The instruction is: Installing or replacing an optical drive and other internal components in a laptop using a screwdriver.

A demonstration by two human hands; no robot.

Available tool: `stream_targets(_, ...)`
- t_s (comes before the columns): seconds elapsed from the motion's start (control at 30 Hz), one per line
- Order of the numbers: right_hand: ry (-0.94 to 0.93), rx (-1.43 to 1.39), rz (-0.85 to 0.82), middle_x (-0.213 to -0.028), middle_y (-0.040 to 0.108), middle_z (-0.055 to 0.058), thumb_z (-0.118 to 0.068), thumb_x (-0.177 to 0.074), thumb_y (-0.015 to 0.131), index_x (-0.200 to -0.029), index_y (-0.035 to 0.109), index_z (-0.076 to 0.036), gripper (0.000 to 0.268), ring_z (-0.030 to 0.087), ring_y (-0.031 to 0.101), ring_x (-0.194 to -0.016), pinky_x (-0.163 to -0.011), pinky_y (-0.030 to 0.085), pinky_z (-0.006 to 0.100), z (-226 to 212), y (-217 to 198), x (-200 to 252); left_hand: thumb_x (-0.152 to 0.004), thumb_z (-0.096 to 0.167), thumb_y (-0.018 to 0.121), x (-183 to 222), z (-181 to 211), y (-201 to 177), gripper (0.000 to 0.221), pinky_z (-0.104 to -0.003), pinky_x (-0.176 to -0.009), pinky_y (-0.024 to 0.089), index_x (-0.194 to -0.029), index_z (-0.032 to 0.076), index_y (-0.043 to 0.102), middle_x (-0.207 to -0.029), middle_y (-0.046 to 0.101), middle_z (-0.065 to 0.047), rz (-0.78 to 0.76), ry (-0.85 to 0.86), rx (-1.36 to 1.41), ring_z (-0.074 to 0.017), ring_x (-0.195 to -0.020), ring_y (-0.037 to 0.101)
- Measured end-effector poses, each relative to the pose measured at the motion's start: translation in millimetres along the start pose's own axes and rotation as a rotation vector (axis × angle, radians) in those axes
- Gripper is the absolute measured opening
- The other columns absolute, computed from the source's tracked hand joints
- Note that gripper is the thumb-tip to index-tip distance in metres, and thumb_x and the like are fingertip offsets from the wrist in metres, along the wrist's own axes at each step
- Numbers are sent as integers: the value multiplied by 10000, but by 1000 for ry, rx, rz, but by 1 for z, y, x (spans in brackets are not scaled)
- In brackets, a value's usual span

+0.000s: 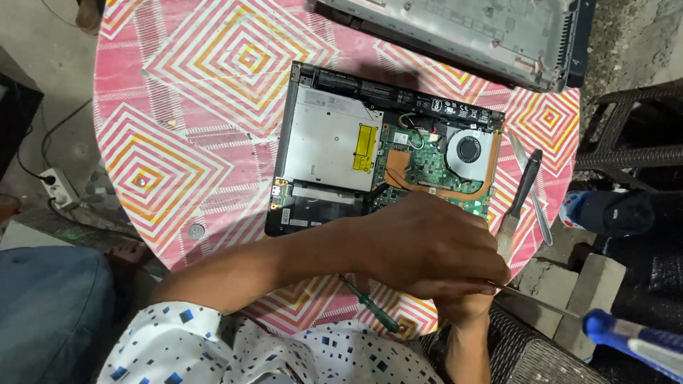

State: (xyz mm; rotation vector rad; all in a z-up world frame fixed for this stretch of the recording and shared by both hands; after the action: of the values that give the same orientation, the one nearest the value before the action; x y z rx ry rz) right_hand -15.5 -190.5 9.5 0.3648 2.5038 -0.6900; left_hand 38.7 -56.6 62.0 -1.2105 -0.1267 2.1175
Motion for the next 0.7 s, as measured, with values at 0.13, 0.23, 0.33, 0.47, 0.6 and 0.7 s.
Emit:
stream_targets(0.13, 21, -44, 29, -960, 637, 222, -399, -837, 708, -1040, 629, -80, 386, 355, 694, -821, -763, 593, 458, 0, -9, 5, -1055, 259, 439, 4, -5, 15, 169, -409, -475, 324, -1179, 192, 532, -961, 648, -35, -91, -3, 11, -248, -784, 623)
stream_targets(0.23, 25, -72, 47, -975, 638, 226, -416, -838, 709, -1064, 624, -67, 424, 357, 698, -832, -779, 605, 458, 1, -16, 5, -1084, 300, 353, 2, -10, 12, 191, -414, -505, 352, -1172, 193, 486, -945, 620, -43, -117, -51, 87, -257, -826, 620)
stream_targets(0.33, 35, -105, 68, -990, 638, 231, -434, -839, 709, -1087, 619, -54, 463, 359, 701, -843, -795, 617, 457, 3, -18, 3, -1088, 309, 328, 0, -11, 8, 229, -432, -613, 413, -1166, 176, 497, -966, 609, -64, -126, -52, 182, -282, -905, 628)
stream_targets(0.47, 52, -156, 111, -1012, 640, 238, -460, -840, 709, -1123, 612, -35, 520, 362, 707, -860, -819, 635, 456, 13, -40, 2, -1085, 273, 380, -1, -8, 4, 174, -420, -707, 470, -1143, 166, 504, -1031, 642, -66, -131, -21, 307, -282, -959, 635)
stream_targets(0.6, 66, -199, 154, -1027, 641, 242, -477, -840, 709, -1146, 607, -22, 558, 364, 711, -871, -835, 647, 456, 68, -137, -7, -1088, 312, 283, -3, 0, 4, 279, -422, -804, 497, -1126, 143, 501, -969, 603, -92, -182, 4, 335, -322, -895, 590)
stream_targets(0.7, 782, -727, -541, -897, 586, 133, -379, -886, 608, -1006, 585, -50, 351, 241, 598, -766, -775, 522, 376, 204, -243, 53, -1085, 272, 369, -4, 2, 5, 195, -451, -670, 492, -1153, 165, 517, -1080, 662, -38, -178, 7, 236, -273, -1020, 628)
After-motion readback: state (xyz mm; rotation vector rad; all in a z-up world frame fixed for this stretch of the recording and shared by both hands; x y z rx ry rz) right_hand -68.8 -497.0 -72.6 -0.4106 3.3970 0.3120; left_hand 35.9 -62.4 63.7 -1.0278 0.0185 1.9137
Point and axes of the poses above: each hand's wrist, its own x-axis away from the middle knuckle, its own y-axis out of the palm, z = x × y, the point moved 8 cm from there along -x, towards the middle knuckle
